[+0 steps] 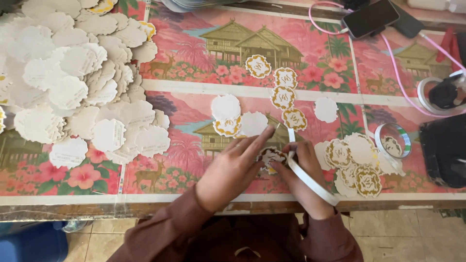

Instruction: Applying double-sided tape to the back of decorative paper cutouts at a production table.

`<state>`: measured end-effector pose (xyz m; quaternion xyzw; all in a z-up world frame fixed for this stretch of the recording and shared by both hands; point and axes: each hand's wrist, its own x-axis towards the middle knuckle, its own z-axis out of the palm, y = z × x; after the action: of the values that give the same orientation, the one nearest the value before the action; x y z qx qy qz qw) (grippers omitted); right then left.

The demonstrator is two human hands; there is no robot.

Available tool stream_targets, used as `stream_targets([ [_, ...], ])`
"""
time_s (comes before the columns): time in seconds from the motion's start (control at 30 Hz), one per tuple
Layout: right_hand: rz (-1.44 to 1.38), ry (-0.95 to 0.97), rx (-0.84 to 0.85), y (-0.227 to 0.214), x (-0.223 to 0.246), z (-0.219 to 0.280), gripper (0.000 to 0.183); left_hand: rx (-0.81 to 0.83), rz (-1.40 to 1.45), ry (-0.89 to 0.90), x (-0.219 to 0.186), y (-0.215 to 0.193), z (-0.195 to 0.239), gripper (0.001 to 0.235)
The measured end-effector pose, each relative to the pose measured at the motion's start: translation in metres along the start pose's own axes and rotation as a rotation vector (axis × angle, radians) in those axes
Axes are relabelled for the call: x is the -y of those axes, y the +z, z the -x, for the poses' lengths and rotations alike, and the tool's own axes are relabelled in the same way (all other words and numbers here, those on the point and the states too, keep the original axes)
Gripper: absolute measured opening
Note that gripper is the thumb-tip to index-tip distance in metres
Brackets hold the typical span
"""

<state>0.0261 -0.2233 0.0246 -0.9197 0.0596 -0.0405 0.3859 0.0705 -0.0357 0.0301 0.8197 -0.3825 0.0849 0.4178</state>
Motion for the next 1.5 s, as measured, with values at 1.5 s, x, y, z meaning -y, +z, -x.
stream_targets([
  [1.5, 0.273, -0.492, -0.289, -0.012, -0.009, 0.017, 0.027, -0.014, -0.103, 0.178, 0.004, 0.008, -0.009, 0.054],
])
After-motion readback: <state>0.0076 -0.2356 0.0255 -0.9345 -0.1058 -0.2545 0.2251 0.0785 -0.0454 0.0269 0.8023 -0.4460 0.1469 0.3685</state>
